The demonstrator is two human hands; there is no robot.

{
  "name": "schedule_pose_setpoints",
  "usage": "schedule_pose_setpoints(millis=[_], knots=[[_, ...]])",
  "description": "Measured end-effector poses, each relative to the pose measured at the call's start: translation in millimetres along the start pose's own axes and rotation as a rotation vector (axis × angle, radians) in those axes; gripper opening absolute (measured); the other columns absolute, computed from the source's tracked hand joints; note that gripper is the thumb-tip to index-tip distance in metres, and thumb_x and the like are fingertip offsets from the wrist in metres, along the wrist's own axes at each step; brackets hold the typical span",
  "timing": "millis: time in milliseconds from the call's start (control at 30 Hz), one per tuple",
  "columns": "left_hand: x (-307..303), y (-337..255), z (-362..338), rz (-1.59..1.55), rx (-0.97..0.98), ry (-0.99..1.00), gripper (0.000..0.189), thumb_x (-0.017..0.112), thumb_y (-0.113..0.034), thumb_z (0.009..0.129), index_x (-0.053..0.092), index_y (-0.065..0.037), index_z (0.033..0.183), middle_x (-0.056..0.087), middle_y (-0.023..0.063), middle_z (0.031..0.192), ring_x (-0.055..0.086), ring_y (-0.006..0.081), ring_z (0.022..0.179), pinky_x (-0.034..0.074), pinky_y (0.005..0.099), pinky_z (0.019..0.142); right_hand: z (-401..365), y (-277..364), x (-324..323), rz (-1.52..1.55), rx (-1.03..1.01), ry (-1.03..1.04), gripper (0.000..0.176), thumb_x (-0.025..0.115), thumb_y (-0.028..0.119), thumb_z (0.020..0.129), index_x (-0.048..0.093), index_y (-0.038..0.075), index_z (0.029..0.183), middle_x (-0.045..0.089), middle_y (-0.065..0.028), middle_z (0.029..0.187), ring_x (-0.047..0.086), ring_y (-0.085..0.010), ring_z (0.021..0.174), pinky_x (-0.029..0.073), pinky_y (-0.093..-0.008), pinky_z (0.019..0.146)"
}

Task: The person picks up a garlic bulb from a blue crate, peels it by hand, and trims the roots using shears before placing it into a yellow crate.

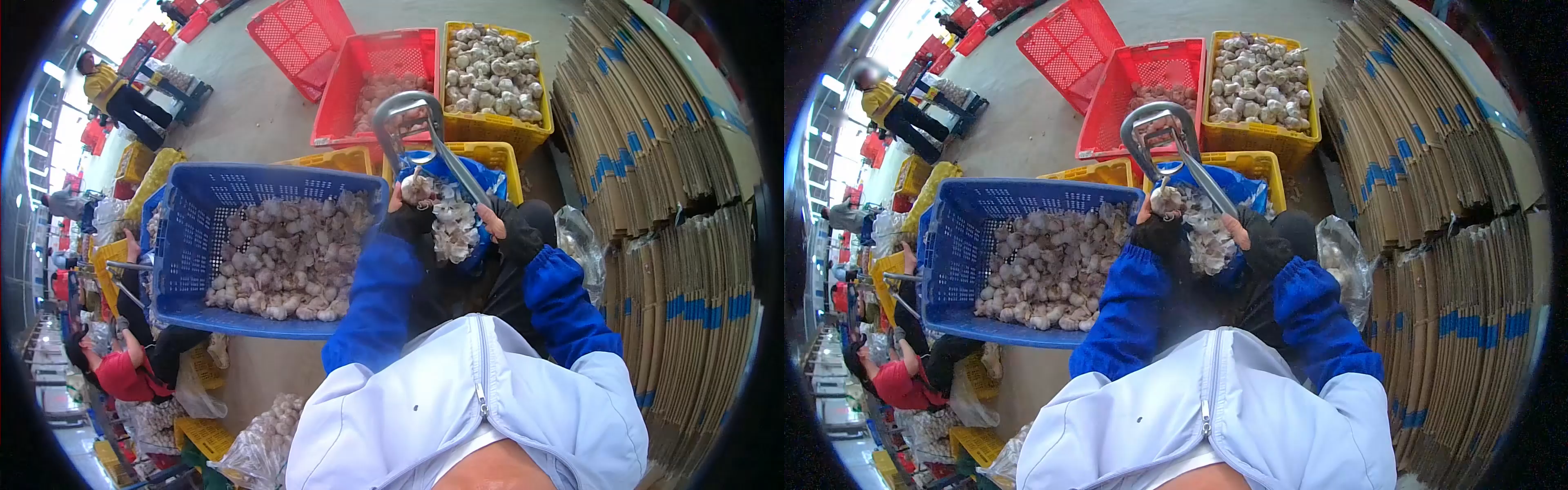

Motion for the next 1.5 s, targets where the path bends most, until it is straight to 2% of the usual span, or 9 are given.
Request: schedule_pose_setpoints(millis=[167, 433, 667, 733, 800, 967, 1067, 1267, 1500], knots=[[12, -15, -12, 0.524, 0.357, -0.052, 0.049, 0.035, -0.045, 0.086, 0.045, -0.003, 0.109, 0.053, 0.0171, 0.093, 0.054, 0.03, 0.08, 0.049, 0.0359, 0.061, 0, 7, 5, 0.031, -0.044, 0.053, 0.024, 0.049, 0.035, 0.086, 0.046, 0.013, 0.079, 0.034, 0.0053, 0.056, 0.032, -0.0049, 0.047, 0.028, -0.0221, 0.042], [11, 8, 3, 0.044, 0.009, 0.222, 0.053, 0.031, -0.053, 0.083, 0.048, -0.009, 0.105, 0.054, 0.0161, 0.088, 0.054, 0.032, 0.077, 0.046, 0.0377, 0.053, 15, -26, -2, -0.19, -0.039, -0.035, 0.032, 0.046, 0.033, 0.087, 0.054, 0.002, 0.086, 0.051, -0.0069, 0.069, 0.047, -0.0176, 0.066, 0.039, -0.0315, 0.061], [26, -4, 11, 0.169, -0.044, -0.11, 0.057, 0.033, -0.057, 0.08, 0.047, -0.004, 0.096, 0.053, 0.0147, 0.07, 0.048, 0.0208, 0.046, 0.043, 0.0237, 0.043, 4, 1, 4, -0.107, -0.088, 0.025, 0.025, 0.046, 0.034, 0.088, 0.046, 0.01, 0.083, 0.037, 0.0047, 0.058, 0.034, -0.0057, 0.048, 0.03, -0.0219, 0.042], [35, -40, 1, 0.757, 0.592, -0.169, 0.052, 0.033, -0.052, 0.082, 0.045, -0.003, 0.094, 0.053, 0.0129, 0.069, 0.048, 0.0197, 0.047, 0.042, 0.0238, 0.043, 5, -2, 2, -0.166, -0.078, 0.006, 0.026, 0.046, 0.035, 0.088, 0.047, 0.01, 0.084, 0.039, 0.0037, 0.058, 0.036, -0.0058, 0.048, 0.032, -0.0218, 0.043], [29, -50, 0, 0.932, 0.696, -0.286, 0.047, 0.031, -0.046, 0.084, 0.044, -0.003, 0.093, 0.053, 0.0112, 0.069, 0.049, 0.0188, 0.048, 0.042, 0.0239, 0.043, 8, -5, -1, -0.256, -0.082, -0.021, 0.028, 0.045, 0.035, 0.088, 0.049, 0.008, 0.083, 0.042, 0.0025, 0.059, 0.04, -0.0083, 0.05, 0.035, -0.0251, 0.045], [23, -18, 26, -0.007, 0.044, 0.05, 0.036, 0.051, -0.04, 0.078, 0.047, -0.007, 0.092, 0.049, 0.0098, 0.073, 0.052, 0.0199, 0.059, 0.046, 0.0279, 0.039, 15, -5, -7, -0.416, -0.266, -0.258, 0.03, 0.048, 0.033, 0.086, 0.052, 0.004, 0.082, 0.05, -0.0056, 0.061, 0.049, -0.0185, 0.056, 0.04, -0.0338, 0.054], [41, -31, 14, 0.339, 0.248, 0.093, 0.035, 0.049, -0.04, 0.08, 0.049, -0.008, 0.094, 0.05, 0.0105, 0.07, 0.049, 0.0234, 0.057, 0.045, 0.0273, 0.039, 9, 4, -6, -0.492, -0.248, -0.36, 0.032, 0.051, 0.034, 0.082, 0.055, 0.002, 0.081, 0.057, -0.0201, 0.07, 0.057, -0.0372, 0.067, 0.043, -0.0443, 0.058], [27, -19, 29, -0.034, -0.103, 0.201, 0.045, 0.052, -0.046, 0.078, 0.051, -0.007, 0.099, 0.055, 0.0145, 0.08, 0.051, 0.0287, 0.061, 0.044, 0.0301, 0.041, 53, -43, -2, -0.674, -0.434, -0.484, 0.026, 0.056, 0.03, 0.079, 0.053, 0.004, 0.081, 0.055, -0.0199, 0.065, 0.055, -0.0381, 0.062, 0.043, -0.0454, 0.053], [22, -27, -25, 0.22, 0.224, -0.054, 0.046, 0.04, -0.043, 0.084, 0.05, -0.003, 0.105, 0.054, 0.0271, 0.094, 0.056, 0.0324, 0.063, 0.049, 0.0346, 0.05, 71, -69, 0, -0.51, -0.401, -0.41, 0.018, 0.055, 0.024, 0.081, 0.052, 0.006, 0.08, 0.054, -0.0185, 0.067, 0.054, -0.0377, 0.066, 0.042, -0.0426, 0.054]])
Point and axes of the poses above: each hand's wrist, its own z-axis towards the middle knuckle, its own x-axis out of the palm, y = z × x, the point moved 10 cm from there along z, towards the middle knuckle
